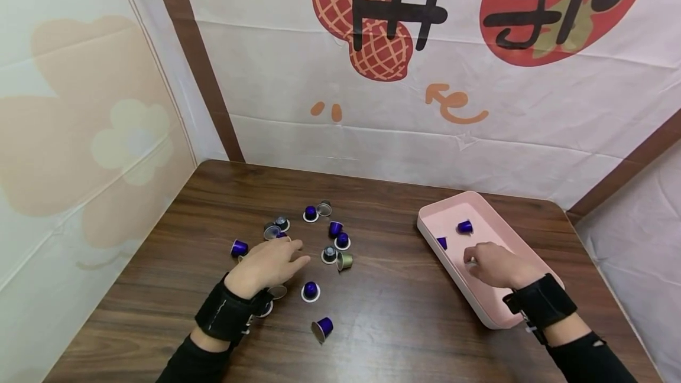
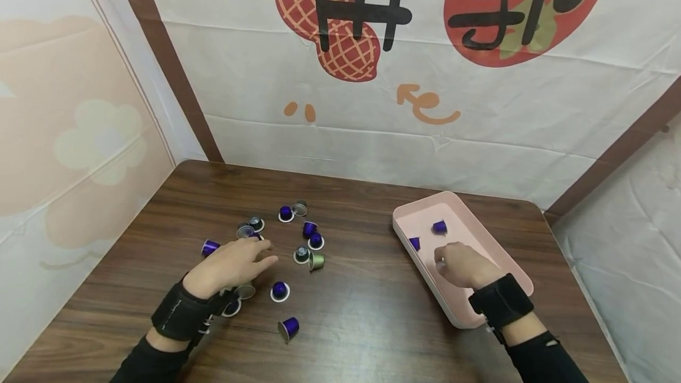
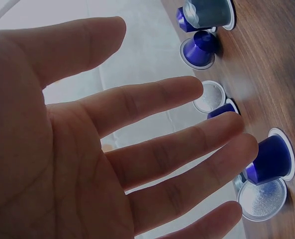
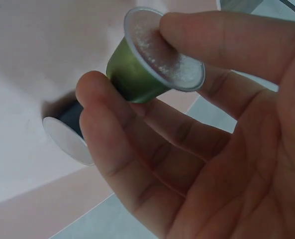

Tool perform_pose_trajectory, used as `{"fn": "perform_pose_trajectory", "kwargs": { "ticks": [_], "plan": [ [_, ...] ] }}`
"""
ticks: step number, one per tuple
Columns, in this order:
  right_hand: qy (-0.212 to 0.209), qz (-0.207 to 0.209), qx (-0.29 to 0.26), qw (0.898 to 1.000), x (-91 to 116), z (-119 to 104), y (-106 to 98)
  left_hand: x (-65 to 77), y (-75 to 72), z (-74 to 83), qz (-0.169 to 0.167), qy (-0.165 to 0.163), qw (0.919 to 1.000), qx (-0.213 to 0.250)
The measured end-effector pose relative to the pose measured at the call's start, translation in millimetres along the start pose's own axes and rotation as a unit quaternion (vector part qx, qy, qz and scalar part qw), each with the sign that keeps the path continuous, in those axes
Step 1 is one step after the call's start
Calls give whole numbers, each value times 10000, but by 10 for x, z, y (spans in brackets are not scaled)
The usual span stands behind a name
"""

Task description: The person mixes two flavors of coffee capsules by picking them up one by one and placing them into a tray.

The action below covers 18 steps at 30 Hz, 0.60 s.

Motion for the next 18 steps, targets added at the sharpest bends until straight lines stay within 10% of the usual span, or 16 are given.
{"fn": "perform_pose_trajectory", "kwargs": {
  "ticks": [18],
  "plan": [
    [-128,811,20,9966,51,-259,-284,20,6,32,22,39,10000,8]
  ]
}}
Point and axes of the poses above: each hand's wrist, its own x-axis away from the middle knuckle, its own y-axis out of the palm, z = x × y, the point moved 10 cm from there along -x, towards the middle knuckle, and after that the axes turned 11 degrees about z, right-handed, at the moved point
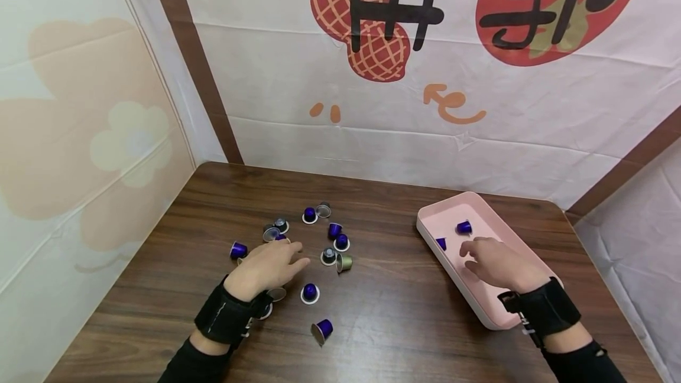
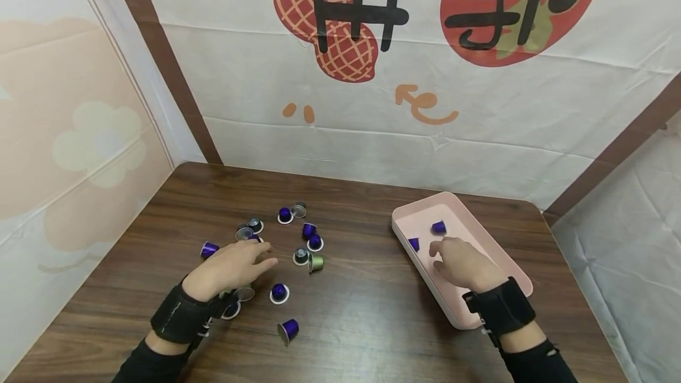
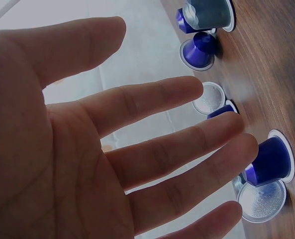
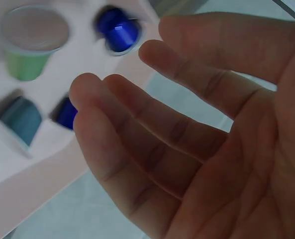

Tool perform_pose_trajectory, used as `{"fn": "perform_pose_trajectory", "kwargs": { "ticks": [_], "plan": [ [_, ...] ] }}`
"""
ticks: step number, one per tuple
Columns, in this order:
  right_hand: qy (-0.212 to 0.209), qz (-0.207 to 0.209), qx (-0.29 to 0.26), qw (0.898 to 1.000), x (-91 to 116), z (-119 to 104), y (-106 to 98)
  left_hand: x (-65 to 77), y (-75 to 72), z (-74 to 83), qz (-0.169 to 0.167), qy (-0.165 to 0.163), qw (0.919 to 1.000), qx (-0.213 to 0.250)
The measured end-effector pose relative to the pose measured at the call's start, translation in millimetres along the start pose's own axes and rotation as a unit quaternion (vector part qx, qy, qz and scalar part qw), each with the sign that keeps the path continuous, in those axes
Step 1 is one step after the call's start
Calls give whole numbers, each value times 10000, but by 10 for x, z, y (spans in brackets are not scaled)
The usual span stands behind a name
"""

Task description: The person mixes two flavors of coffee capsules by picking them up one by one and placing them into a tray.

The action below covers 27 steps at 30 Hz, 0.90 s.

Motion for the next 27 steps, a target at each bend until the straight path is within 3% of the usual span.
{"fn": "perform_pose_trajectory", "kwargs": {
  "ticks": [8,12,16,20,23,27],
  "plan": [
    [-361,684,-407,9962,-19,-436,-157,-10,-3,-15,-10,-35,10000,28],
    [-553,827,-661,9928,-55,-717,-91,-7,-4,-29,-8,-53,10000,29],
    [-800,731,-896,9901,-93,-1017,94,-9,8,-30,2,-65,10000,25],
    [-1022,262,-1154,9877,-146,-1351,418,-5,9,-41,-5,-93,10000,30],
    [-1129,-110,-1200,9863,-168,-1584,655,-4,-4,-38,14,-73,10000,34],
    [-1402,-298,-998,9846,-165,-1865,862,3,-29,-35,47,-53,10000,8]
  ]
}}
Point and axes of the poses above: each hand's wrist, its own x-axis away from the middle knuckle, its own y-axis out of the palm, z = x × y, the point moved 10 cm from there along -x, towards the middle knuckle, and after that the axes turned 11 degrees about z, right-handed, at the moved point
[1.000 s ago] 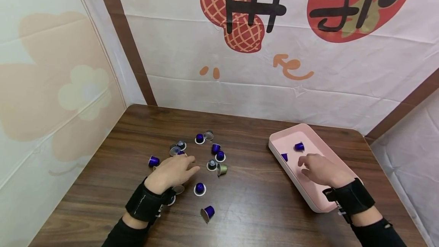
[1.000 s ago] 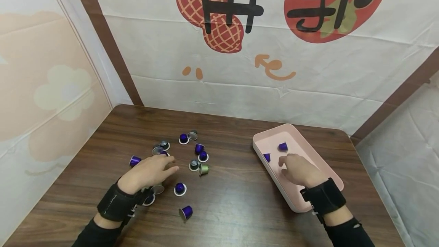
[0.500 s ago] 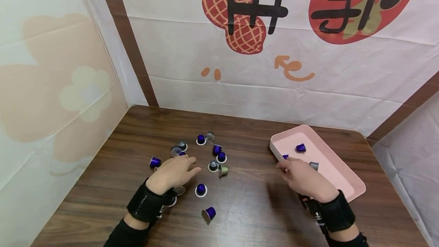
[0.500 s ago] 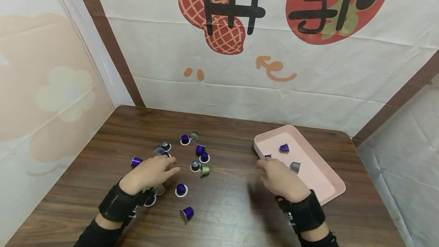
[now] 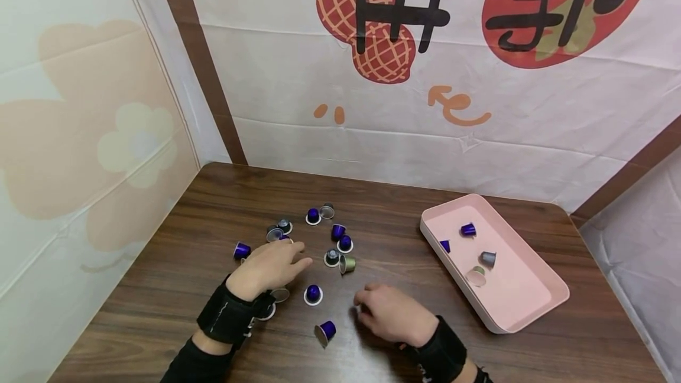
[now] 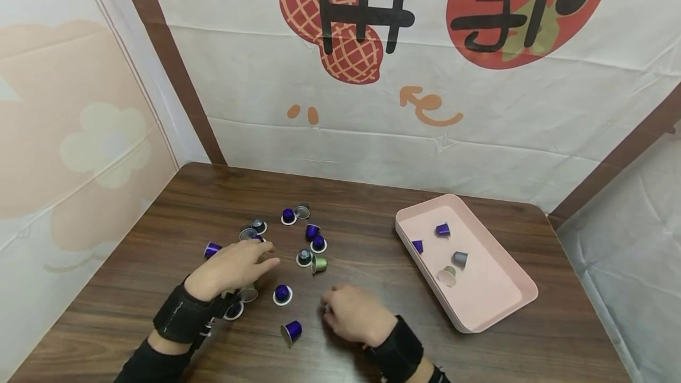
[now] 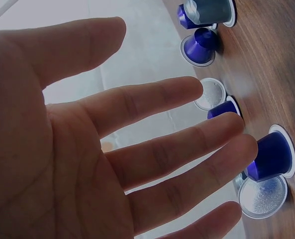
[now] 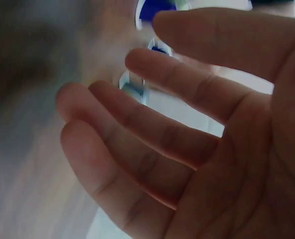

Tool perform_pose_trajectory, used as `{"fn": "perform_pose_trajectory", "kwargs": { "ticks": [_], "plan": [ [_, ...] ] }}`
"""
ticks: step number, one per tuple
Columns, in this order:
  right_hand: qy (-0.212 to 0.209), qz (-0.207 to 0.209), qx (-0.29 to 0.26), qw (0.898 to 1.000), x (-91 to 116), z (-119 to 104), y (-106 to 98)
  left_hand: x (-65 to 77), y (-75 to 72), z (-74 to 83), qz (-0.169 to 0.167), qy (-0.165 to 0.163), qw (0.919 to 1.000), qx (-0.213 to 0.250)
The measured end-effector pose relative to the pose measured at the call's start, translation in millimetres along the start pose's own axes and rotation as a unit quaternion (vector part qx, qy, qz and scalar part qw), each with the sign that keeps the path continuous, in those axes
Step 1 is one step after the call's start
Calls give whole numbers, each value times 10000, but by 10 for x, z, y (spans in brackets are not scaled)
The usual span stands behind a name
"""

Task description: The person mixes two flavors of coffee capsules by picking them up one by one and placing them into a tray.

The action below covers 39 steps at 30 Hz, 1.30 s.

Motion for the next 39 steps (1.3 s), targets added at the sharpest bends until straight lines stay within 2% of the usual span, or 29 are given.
{"fn": "perform_pose_trajectory", "kwargs": {
  "ticks": [10,20,24,30,36,39],
  "plan": [
    [-206,-105,348,9991,-128,-358,244,6,-8,-13,-55,-129,9999,-57],
    [-672,143,889,9937,-155,-541,366,7,15,-9,-51,-122,9999,6],
    [-811,187,1016,9913,-159,-558,368,-7,11,-13,-68,-134,9999,-32],
    [-889,90,931,9916,-165,-543,367,-27,2,-13,-53,-115,9999,-70],
    [-707,-57,718,9949,-160,-440,326,-25,10,-19,-74,-119,9999,-80],
    [-563,-74,437,9974,-151,-362,252,-18,33,-19,-101,-126,9998,-67]
  ]
}}
Point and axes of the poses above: each hand's wrist, its own x-axis away from the middle knuckle, its own y-axis out of the palm, z = x × y, the point moved 10 cm from there along -x, towards the middle knuckle, and after that the axes turned 11 degrees about z, right-handed, at the moved point
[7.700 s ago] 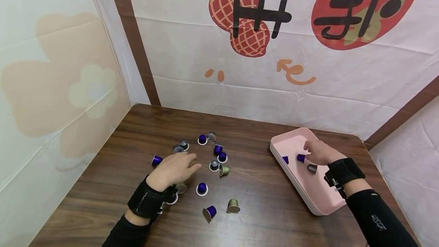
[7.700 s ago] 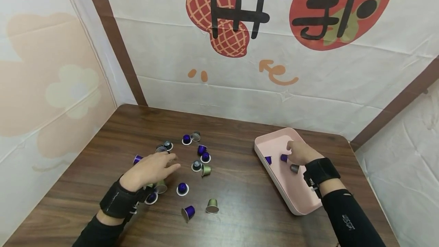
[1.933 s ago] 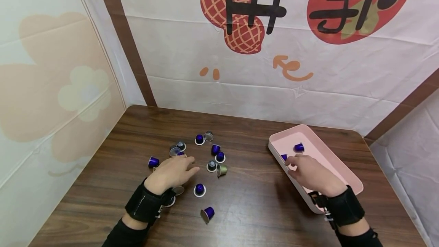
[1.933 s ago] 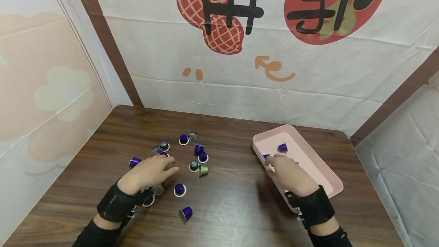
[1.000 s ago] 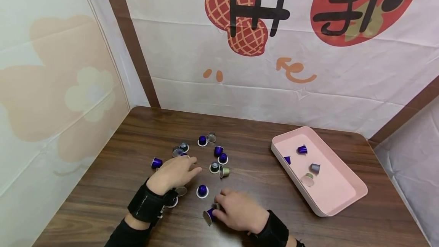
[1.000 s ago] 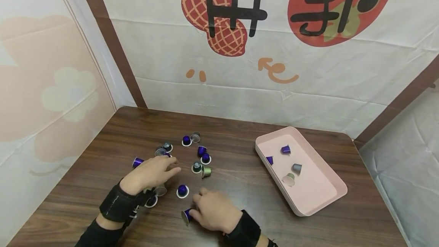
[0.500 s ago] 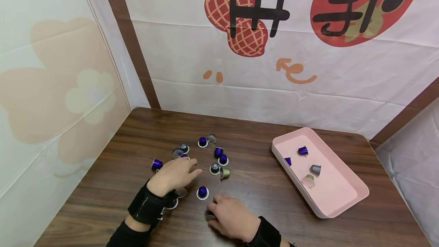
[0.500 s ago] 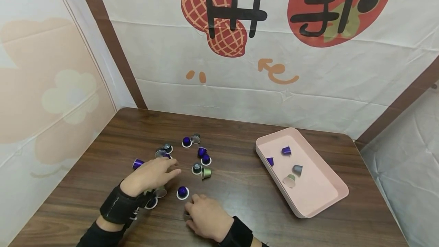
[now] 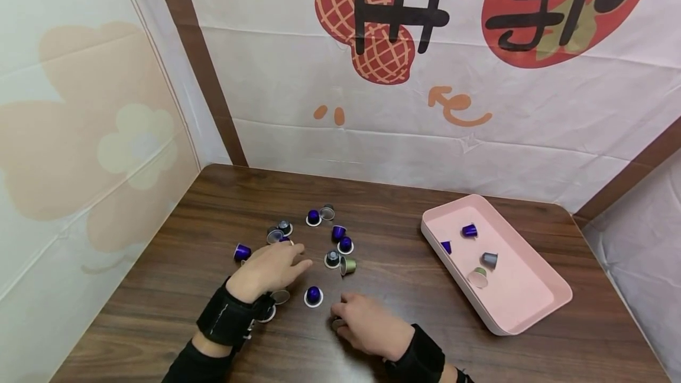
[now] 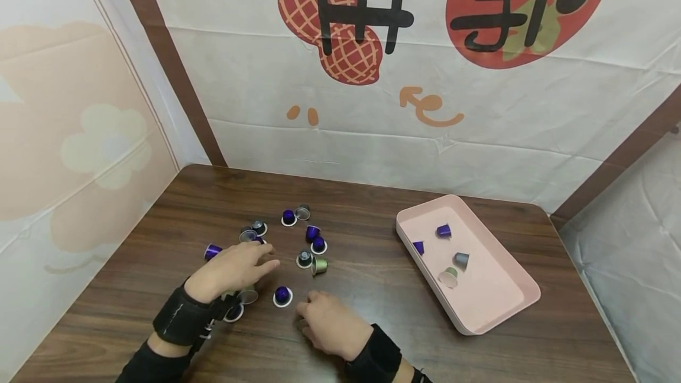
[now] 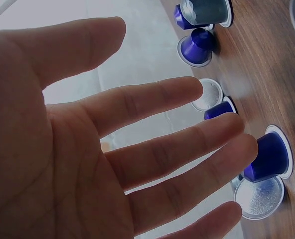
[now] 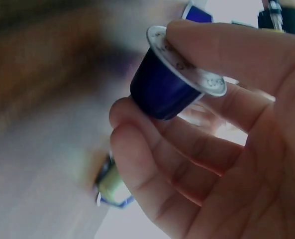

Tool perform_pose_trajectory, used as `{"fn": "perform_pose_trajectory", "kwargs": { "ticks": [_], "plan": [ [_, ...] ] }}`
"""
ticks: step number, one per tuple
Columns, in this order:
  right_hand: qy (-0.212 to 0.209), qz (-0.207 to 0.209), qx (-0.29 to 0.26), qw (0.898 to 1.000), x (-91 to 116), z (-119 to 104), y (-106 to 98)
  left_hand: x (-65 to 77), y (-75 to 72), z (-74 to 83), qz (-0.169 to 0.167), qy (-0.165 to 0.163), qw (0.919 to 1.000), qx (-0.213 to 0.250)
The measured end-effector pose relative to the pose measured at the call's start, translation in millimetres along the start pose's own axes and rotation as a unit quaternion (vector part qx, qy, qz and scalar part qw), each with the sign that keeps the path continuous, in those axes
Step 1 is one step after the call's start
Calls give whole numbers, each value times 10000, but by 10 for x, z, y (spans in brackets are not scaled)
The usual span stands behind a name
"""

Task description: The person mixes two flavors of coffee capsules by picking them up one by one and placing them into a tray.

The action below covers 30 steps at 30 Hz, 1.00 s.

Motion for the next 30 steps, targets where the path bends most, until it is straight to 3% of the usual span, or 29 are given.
{"fn": "perform_pose_trajectory", "kwargs": {
  "ticks": [11,30],
  "plan": [
    [427,565,-507,9962,118,347,-434,39,43,21,-19,43,10000,87],
    [889,1361,-340,9861,334,735,-921,30,-39,15,125,152,9998,44]
  ]
}}
Point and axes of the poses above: each hand's wrist, its own x-axis away from the middle knuckle, its own y-axis out of the palm, z = x × y, the point moved 10 cm from there along -x, towards the middle knuckle, and after that the axes turned 11 degrees about z, right-handed, at the moved point
